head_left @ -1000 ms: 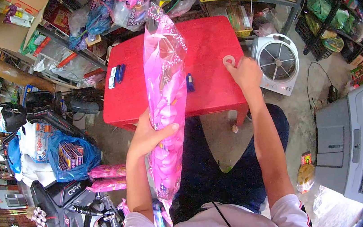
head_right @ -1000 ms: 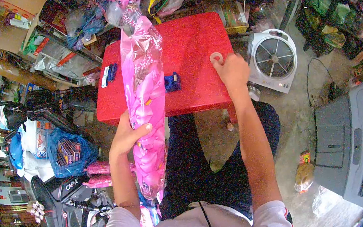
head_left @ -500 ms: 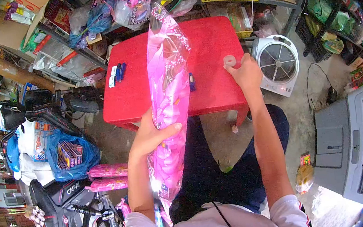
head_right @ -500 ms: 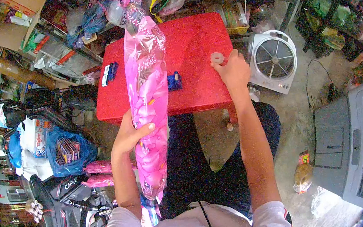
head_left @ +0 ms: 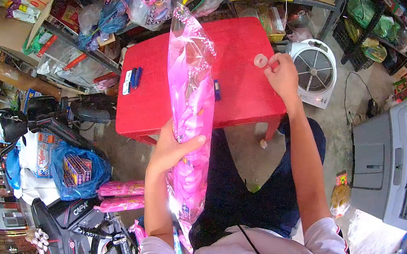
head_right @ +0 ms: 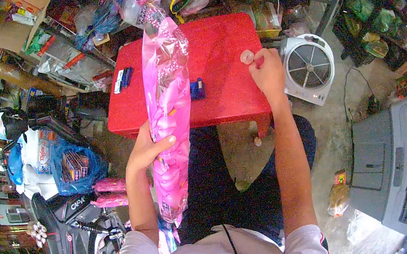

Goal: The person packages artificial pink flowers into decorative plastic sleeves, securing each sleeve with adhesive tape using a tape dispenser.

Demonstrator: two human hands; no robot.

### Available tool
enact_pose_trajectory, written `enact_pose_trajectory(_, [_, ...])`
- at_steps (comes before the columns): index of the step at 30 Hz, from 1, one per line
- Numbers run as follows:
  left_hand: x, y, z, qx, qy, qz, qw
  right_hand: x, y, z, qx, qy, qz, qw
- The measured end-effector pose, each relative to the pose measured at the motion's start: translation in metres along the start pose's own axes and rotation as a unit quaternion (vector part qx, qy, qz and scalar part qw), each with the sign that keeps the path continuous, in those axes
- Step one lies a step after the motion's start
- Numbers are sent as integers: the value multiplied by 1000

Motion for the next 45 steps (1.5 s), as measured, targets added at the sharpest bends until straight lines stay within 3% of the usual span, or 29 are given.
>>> enact_pose_trajectory(5, [0, 0, -3, 14, -4, -3, 1000, -6, 5, 11, 9, -59, -21, 998])
enact_pose_trajectory(8, [0, 0, -4, 13, -6, -1, 1000, -8, 6, 11, -25, -8, -50, 998])
enact_pose_trajectory(11, [1, -1, -3, 17, -8, -2, 1000, -6, 3, 7, -68, -32, -58, 995])
enact_pose_trajectory(14, [2, -1, -6, 28, -18, -2, 999, -4, -1, -6, -41, -136, -38, 989])
enact_pose_trajectory(20, [5, -3, -12, 29, -28, 1, 999, 5, -5, -14, -11, -104, -115, 988])
enact_pose_trajectory(23, [6, -4, -14, 18, -30, 2, 999, 8, -5, -12, 15, -141, -128, 982])
enact_pose_trajectory(35, [7, -1, -20, 32, -19, -3, 999, 19, -3, -24, 25, -120, -147, 981])
enact_pose_trajectory(41, [7, -1, -24, 27, -9, -2, 1000, 24, 0, -24, 13, -189, -136, 972])
enact_pose_trajectory(44, [8, -2, -25, 31, -14, 0, 999, 22, -12, -40, 28, -112, -205, 972])
enact_pose_trajectory(45, [9, -2, -25, 34, -23, 1, 999, 22, -12, -38, -6, -124, -187, 975])
Point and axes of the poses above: each hand's wrist, its own x-axis away from the middle knuckle, its own y-axis out of the palm, z = x × y, the point moved 3 cm from there along -x, towards the middle knuckle, and after that the axes turned 5 degrees about z, right-handed, at the moved point
